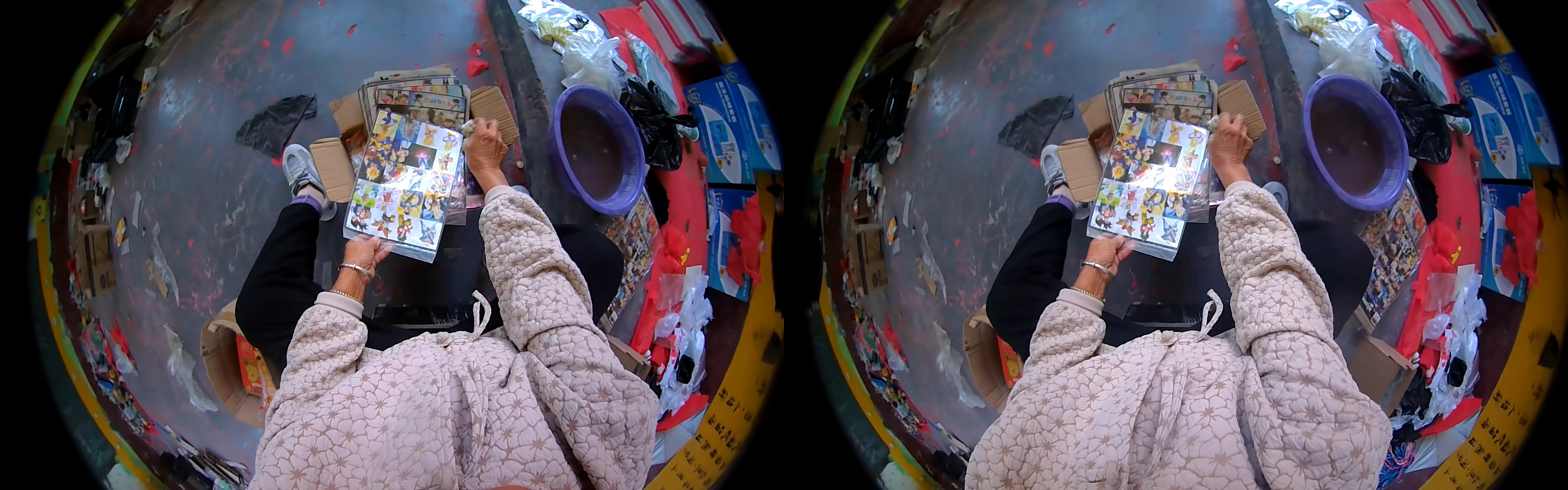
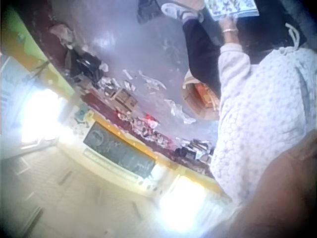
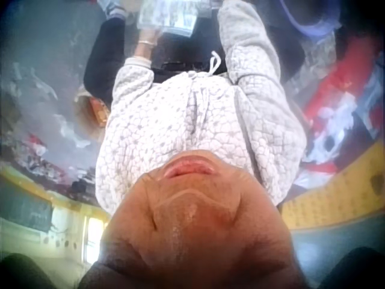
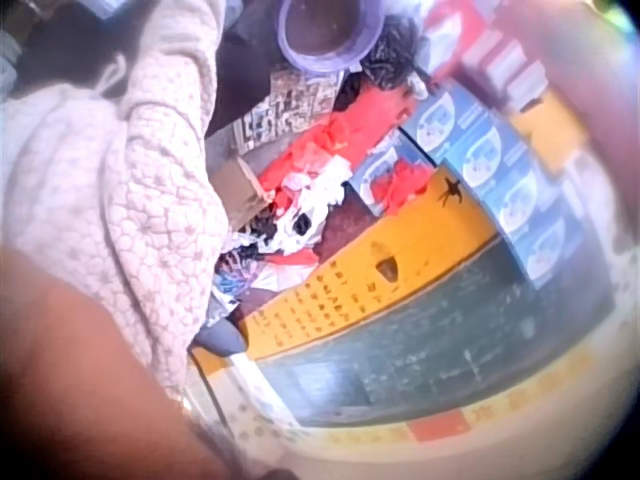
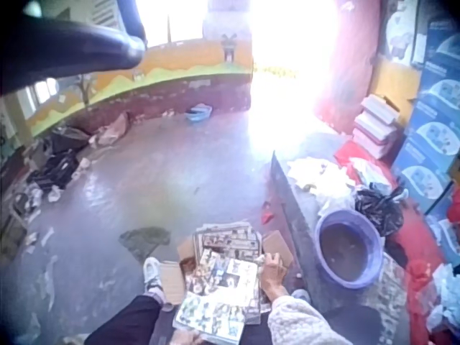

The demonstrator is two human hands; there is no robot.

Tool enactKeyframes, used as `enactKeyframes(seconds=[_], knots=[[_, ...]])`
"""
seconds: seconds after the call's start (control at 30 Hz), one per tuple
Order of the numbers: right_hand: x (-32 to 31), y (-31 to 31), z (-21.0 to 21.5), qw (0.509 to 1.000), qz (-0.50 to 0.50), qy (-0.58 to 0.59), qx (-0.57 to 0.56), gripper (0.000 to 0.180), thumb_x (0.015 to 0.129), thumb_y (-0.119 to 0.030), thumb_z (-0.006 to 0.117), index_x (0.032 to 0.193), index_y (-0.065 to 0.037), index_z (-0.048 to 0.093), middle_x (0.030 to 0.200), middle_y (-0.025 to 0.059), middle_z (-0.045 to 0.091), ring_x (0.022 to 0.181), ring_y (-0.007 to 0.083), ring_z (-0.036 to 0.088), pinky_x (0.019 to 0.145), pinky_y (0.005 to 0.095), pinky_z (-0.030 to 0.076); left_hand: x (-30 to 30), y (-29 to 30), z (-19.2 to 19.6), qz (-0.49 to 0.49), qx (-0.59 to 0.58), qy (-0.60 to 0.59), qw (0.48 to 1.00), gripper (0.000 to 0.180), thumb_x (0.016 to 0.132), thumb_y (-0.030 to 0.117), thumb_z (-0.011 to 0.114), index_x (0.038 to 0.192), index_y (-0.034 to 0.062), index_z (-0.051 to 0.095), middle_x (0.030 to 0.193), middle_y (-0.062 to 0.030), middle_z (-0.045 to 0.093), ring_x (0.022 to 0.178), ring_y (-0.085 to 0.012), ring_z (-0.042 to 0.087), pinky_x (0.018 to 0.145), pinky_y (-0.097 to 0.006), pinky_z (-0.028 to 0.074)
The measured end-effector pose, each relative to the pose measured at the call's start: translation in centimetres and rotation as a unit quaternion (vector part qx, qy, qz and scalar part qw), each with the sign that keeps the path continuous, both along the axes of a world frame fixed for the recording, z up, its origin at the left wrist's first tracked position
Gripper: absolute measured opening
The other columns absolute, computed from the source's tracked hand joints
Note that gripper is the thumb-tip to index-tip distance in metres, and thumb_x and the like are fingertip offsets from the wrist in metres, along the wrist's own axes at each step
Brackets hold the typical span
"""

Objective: The person sits on the floor and wraps small printed cards in clear plastic sleeves. They wipe the cards with a cloth, insert them into sleeves, and place yellow paper inside the packaging. The person stacks the finished items on a nearby surface.

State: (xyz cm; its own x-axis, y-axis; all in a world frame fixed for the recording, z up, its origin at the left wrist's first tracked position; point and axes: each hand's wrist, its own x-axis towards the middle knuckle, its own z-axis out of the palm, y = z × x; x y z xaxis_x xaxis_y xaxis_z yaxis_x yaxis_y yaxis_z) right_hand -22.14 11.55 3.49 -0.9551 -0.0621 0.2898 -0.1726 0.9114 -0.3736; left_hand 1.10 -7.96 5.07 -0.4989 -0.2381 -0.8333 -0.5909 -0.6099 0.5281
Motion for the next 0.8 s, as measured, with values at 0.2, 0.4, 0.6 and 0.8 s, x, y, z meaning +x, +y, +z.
enactKeyframes(seconds=[0.2,0.4,0.6,0.8], knots=[[0.8,-5.1,3.1,0.976,0.116,0.104,-0.155,0.013,0.07,-0.011,0.051,0.083,-0.009,0.054,0.083,0.0113,0.053,0.067,0.03,0.056,0.057,0.0396,0.048,-0.8,0.7,-0.2,-0.003,-0.014,0.029,0.999,0.008,0.08,-0.003,0.047,0.088,-0.0052,0.048,0.079,-0.0077,0.052,0.069,-0.0192,0.059,0.061,-0.03,0.056],[8.1,-9.5,4.4,0.923,0.38,-0.048,-0.046,0.011,0.07,-0.009,0.053,0.08,-0.005,0.053,0.078,0.0128,0.051,0.067,0.0304,0.058,0.059,0.0375,0.048,-0.6,0.1,-0.4,-0.05,-0.01,0.027,0.998,0.014,0.083,0.0,0.047,0.094,-0.0082,0.047,0.086,-0.0122,0.056,0.073,-0.0203,0.061,0.061,-0.028,0.055],[5.3,-7.7,0.2,0.944,0.319,-0.04,-0.071,0.019,0.073,-0.011,0.054,0.092,-0.011,0.052,0.083,0.0088,0.051,0.071,0.0285,0.058,0.058,0.0377,0.048,-0.3,-0.1,-0.6,-0.044,0.005,0.011,0.999,0.013,0.082,-0.001,0.046,0.093,-0.0084,0.046,0.084,-0.0128,0.055,0.069,-0.0205,0.06,0.061,-0.029,0.055],[-0.9,-3.0,-0.9,0.997,0.059,0.002,0.055,0.02,0.075,-0.012,0.054,0.095,-0.011,0.053,0.09,0.0128,0.051,0.077,0.0329,0.056,0.062,0.0409,0.047,-0.2,-0.3,-0.6,-0.061,0.003,-0.003,0.998,0.015,0.083,0.001,0.046,0.096,-0.0055,0.047,0.086,-0.0106,0.055,0.07,-0.0184,0.06,0.061,-0.028,0.055]])
